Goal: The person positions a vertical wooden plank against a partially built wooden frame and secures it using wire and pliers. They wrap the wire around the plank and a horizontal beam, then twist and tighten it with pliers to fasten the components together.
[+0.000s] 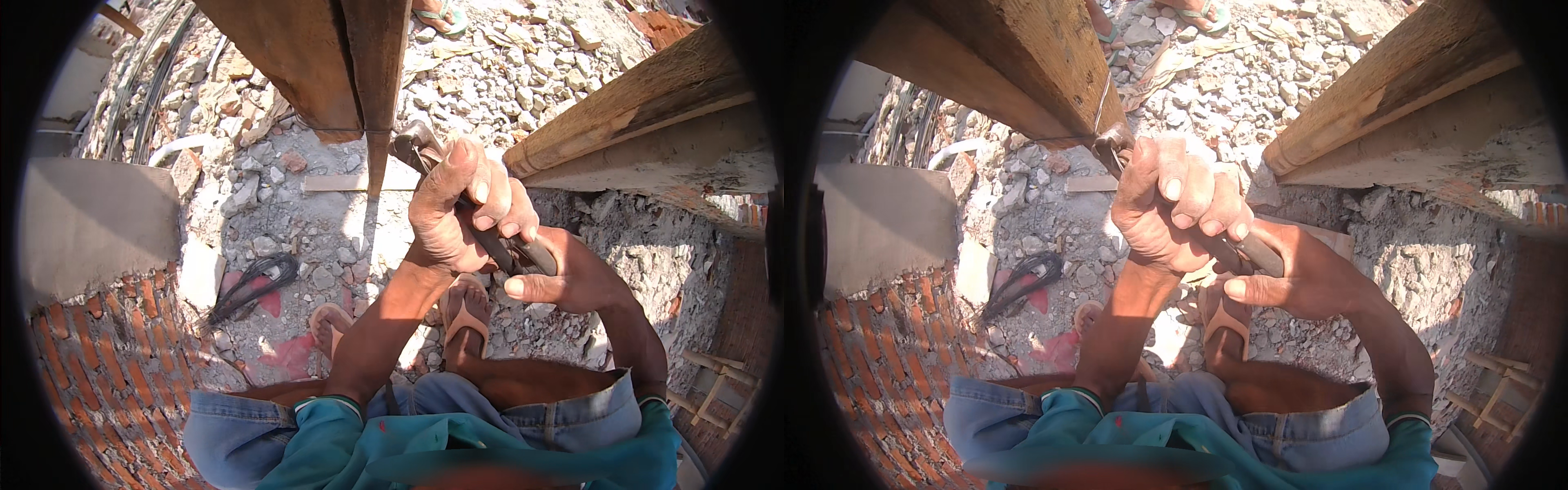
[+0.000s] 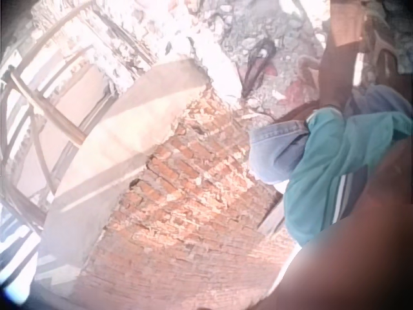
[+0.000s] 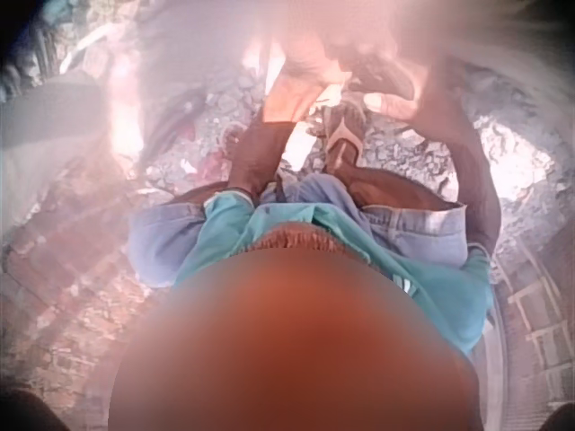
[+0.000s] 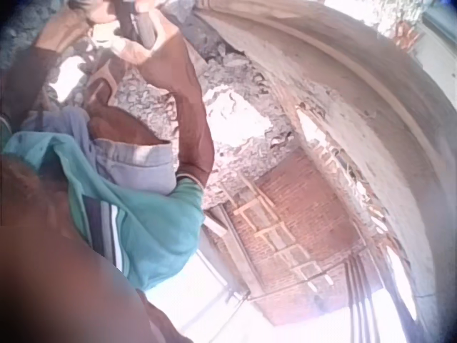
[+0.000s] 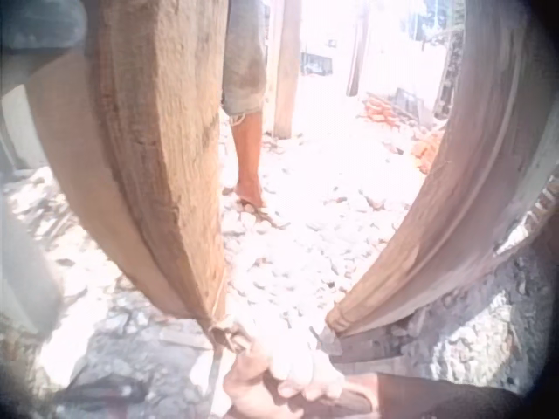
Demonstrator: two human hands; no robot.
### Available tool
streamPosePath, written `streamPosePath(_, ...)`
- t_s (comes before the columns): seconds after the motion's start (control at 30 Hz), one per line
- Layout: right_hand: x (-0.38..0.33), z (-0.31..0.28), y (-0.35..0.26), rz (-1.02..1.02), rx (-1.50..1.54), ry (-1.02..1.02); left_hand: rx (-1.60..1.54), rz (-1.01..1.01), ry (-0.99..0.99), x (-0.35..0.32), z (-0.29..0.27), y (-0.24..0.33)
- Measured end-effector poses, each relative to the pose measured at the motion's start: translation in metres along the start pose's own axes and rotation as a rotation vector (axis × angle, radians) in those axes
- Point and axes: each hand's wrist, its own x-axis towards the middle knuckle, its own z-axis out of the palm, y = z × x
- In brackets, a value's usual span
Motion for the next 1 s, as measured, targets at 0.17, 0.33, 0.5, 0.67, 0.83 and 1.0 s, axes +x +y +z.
streamPosePath(0.17, 0.003, 0.01, -0.008, 0.068, -0.066, -0.042, 0.16, 0.007, 0.064, -0.01, -0.004, 0.012)
streamPosePath(0.33, 0.003, -0.003, -0.019, 0.088, 0.045, -0.09, 0.402, 0.037, 0.653, -0.013, 0.05, 0.015)
streamPosePath(0.5, -0.002, -0.009, -0.018, 0.016, 0.248, -0.187, 0.268, -0.022, 0.782, -0.002, 0.058, 0.018)
streamPosePath(0.67, 0.008, 0.023, 0.015, -0.027, 0.209, -0.142, 0.363, -0.076, 0.604, -0.008, 0.041, 0.03)
streamPosePath(0.83, 0.063, 0.062, 0.064, -0.433, -0.051, 0.243, 0.752, 0.102, 0.826, -0.019, 0.028, 0.023)
streamPosePath(1.0, 0.123, 0.074, 0.094, -0.818, -0.063, 0.281, 1.265, 0.234, 0.91, -0.026, 0.035, 0.012)
